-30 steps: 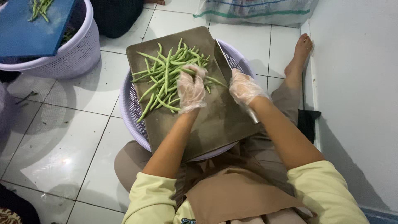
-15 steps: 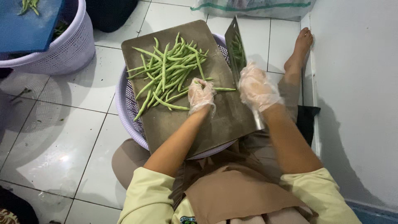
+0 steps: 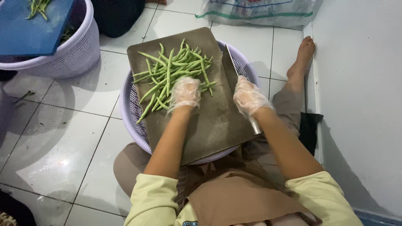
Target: The person sits on the floor and uses a cleaver to trim the ends of green beans on a cutting board. The trimmed beans are placed into a purple basket below.
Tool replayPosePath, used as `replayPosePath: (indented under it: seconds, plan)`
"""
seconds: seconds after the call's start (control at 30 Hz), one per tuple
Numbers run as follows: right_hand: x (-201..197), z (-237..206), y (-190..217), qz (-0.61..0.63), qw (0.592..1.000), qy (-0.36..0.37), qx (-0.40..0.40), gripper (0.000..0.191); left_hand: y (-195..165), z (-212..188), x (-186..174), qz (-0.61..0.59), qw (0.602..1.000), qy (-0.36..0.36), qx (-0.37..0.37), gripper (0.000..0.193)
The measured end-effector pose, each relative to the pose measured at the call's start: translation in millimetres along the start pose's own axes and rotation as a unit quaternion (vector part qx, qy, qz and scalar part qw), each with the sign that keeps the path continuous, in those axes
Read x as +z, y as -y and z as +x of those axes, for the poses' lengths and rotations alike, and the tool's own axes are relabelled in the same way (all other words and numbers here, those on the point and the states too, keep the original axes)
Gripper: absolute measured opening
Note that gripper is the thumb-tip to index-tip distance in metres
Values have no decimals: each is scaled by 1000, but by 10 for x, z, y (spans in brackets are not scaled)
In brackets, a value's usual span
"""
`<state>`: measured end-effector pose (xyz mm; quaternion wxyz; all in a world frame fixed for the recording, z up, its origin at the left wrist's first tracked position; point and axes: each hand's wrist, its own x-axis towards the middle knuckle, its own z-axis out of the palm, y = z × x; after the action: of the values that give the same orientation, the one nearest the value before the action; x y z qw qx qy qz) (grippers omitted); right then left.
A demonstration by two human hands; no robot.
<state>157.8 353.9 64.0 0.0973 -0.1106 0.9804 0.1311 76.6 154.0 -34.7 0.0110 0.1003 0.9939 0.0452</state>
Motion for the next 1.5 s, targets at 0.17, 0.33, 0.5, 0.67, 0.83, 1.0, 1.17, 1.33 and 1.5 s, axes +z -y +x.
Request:
replayPosePath:
  seconds: [0.17,0.33,0.5,0.67,0.83,1.0,1.17,1.33,1.5]
  plan:
    - [-76,-5,-174,-490,858,22,-154,17,-322,137,391,-11,993,-63,97,7]
    - [23,37,-325,-456,883,8,-114,21,-548,-8,566,-135,971,-139,137,23]
    - [421,108,-298,-215,962,-166,-25,39,-622,-40,621,-204,961,-134,128,25]
    - [544,272,-72,241,958,-117,101,22,-586,-119,295,-184,965,-139,129,14]
    - [298,189,-74,-335,933,0,-127,14,-569,-355,-269,-462,863,-202,1,14]
    - [336,208,-278,-497,848,51,-178,14,-688,-339,-136,-682,698,15,-218,8]
    - [541,353,-479,-260,963,-63,-44,27,-728,-153,547,-763,637,-83,-75,20]
    - [290,63,-113,209,968,43,134,28,-668,-199,603,-598,788,-80,-123,18]
    - [-195,-154,166,279,943,75,165,27,-577,-451,-275,-415,894,-146,-88,19]
